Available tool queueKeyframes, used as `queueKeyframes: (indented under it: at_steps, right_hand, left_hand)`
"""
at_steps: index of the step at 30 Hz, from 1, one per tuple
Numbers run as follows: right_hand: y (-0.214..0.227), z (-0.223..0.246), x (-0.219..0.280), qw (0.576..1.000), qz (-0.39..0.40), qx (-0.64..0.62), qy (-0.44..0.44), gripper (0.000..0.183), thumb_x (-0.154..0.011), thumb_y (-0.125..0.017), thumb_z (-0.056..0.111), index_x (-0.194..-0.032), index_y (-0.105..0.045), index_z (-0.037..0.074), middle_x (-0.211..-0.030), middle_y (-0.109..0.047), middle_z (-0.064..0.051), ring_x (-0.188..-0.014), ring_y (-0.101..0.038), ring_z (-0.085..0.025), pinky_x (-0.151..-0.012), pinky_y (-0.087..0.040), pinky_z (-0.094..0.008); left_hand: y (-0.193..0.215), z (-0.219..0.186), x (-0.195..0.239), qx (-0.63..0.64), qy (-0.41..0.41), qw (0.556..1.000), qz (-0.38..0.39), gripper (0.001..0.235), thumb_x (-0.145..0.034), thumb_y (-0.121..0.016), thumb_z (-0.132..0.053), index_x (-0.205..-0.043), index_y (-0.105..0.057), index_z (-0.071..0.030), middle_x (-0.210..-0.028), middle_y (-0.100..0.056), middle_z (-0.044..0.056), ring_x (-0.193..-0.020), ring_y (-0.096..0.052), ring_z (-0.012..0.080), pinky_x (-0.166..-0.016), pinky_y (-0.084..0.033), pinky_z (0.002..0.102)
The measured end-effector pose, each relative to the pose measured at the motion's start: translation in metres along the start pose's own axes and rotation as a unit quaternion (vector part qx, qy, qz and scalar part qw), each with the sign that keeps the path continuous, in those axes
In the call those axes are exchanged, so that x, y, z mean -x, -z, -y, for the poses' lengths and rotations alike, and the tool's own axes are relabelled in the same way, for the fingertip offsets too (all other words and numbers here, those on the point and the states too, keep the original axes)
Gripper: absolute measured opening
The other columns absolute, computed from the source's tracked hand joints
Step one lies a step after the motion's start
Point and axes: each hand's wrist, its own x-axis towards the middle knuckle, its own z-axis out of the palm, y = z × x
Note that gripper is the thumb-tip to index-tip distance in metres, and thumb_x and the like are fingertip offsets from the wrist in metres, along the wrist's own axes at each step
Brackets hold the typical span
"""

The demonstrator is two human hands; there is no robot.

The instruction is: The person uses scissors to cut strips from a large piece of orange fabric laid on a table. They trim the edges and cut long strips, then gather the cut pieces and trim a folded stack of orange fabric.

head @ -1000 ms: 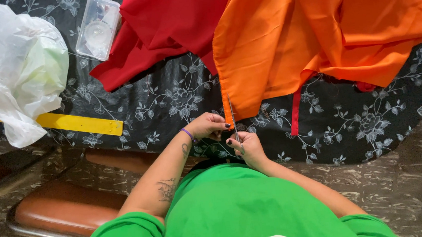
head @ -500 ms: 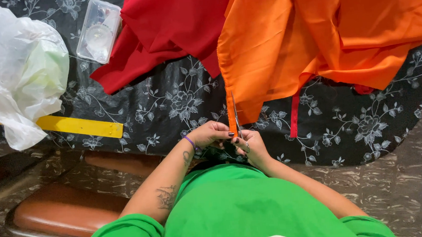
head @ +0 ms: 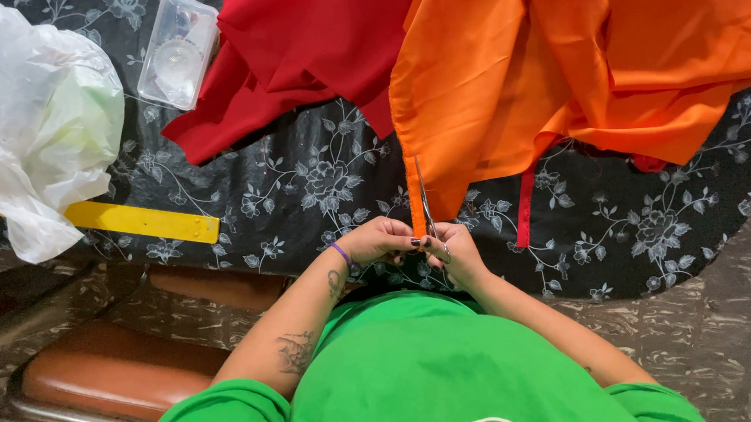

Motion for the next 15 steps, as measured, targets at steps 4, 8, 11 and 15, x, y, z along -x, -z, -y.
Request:
queueKeyframes:
  at_steps: [4,8,11,15]
  right_hand:
    - [0.0007,0.0036,0.0009,1.000,-0.003,-0.003,-0.004,0.036,-0.087,-0.095,0.021,-0.081,-0.069,-0.003,-0.049,-0.047,-0.005,-0.031,-0.043,-0.008,-0.034,-0.037,-0.021]
    - [-0.0013,0.0077,0.0029,1.000,-0.006,0.005,-0.008,0.035,-0.088,-0.094,0.020,-0.078,-0.069,-0.002,-0.049,-0.046,-0.005,-0.032,-0.042,-0.008,-0.034,-0.037,-0.021]
    - [0.0014,0.0048,0.0029,1.000,-0.010,0.008,-0.009,0.035,-0.087,-0.095,0.020,-0.077,-0.070,-0.001,-0.048,-0.047,-0.003,-0.032,-0.043,-0.007,-0.034,-0.038,-0.021]
    - [0.0049,0.0022,0.0040,1.000,-0.018,0.004,-0.025,0.033,-0.086,-0.096,0.017,-0.079,-0.071,-0.003,-0.049,-0.046,-0.001,-0.035,-0.043,-0.006,-0.035,-0.039,-0.020]
  left_hand:
    - [-0.0036,-0.0048,0.0030,0.010,-0.002,1.000,0.009,0.012,-0.091,-0.087,-0.008,-0.101,-0.083,-0.003,-0.063,-0.066,0.010,-0.056,-0.070,0.0175,-0.062,-0.065,0.032]
    - [-0.0074,-0.0065,0.0041,0.012,-0.002,1.000,0.008,0.011,-0.090,-0.087,-0.005,-0.101,-0.083,-0.002,-0.064,-0.067,0.008,-0.057,-0.071,0.0171,-0.062,-0.065,0.033]
    - [-0.0073,-0.0061,0.0028,0.008,-0.001,1.000,0.008,0.012,-0.090,-0.087,-0.006,-0.100,-0.083,-0.002,-0.065,-0.067,0.009,-0.057,-0.070,0.0172,-0.062,-0.065,0.033]
    - [-0.0075,-0.0063,0.0038,0.006,0.001,1.000,0.006,0.011,-0.091,-0.087,-0.006,-0.100,-0.083,-0.001,-0.063,-0.065,0.008,-0.056,-0.068,0.0166,-0.060,-0.063,0.031]
